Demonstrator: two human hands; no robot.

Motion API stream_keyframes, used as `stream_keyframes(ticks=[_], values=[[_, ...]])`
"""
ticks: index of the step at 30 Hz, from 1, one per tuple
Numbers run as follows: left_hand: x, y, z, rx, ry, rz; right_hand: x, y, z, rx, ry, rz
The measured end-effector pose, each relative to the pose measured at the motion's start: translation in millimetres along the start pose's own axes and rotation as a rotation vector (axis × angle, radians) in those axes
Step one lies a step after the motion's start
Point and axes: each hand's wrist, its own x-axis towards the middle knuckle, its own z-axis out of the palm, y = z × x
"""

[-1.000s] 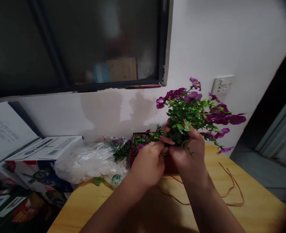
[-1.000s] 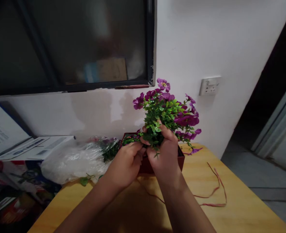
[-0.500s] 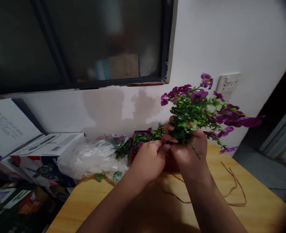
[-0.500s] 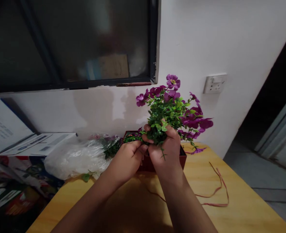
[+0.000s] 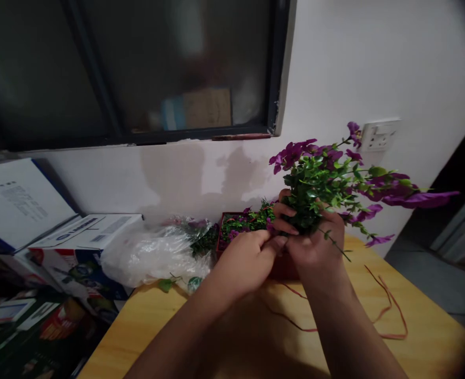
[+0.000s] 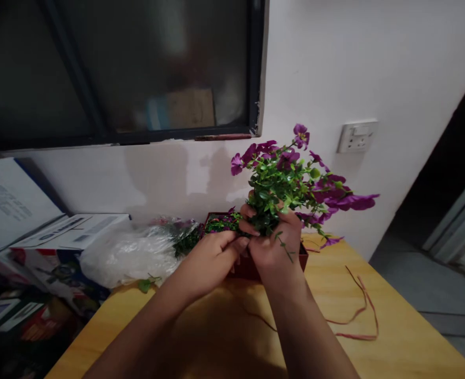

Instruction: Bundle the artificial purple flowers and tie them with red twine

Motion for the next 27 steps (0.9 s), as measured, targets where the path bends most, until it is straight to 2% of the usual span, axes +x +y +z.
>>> stream_keyframes(ticks=[2,4,6,7,8,12,16,22,25,27], values=[[2,-12,-13.1,0.001,-0.077,-0.06,-1,-2,0,0.008,0.017,-0.007],[7,-34,-29.5,0.079,-0.096,-0.161,-2,-5,1,0.016,0.033,-0.005],[16,-64,-45.8,0.267,-0.08,-0.345,-4,-8,2,0.021,0.032,-0.022],[21,-81,-52.7,0.379,-0.076,-0.487,-5,-9,3,0.023,0.026,-0.035],[26,-97,-58.4,0.418,-0.088,-0.566,-5,-10,3,0.022,0.018,-0.045],[38,-150,-69.0,0.489,-0.073,-0.732,-6,-12,3,0.007,0.002,-0.042],[38,-175,-69.2,0.562,0.067,-0.714,-7,-11,4,0.002,0.01,-0.018],[36,-191,-73.7,0.661,0.41,-0.566,-9,-9,4,-0.035,-0.024,-0.026],[34,-205,-74.3,0.677,0.471,-0.507,-10,-10,5,-0.034,-0.016,-0.022],[32,-216,-72.2,0.671,0.443,-0.49,-10,-10,5,-0.021,0.004,-0.015]])
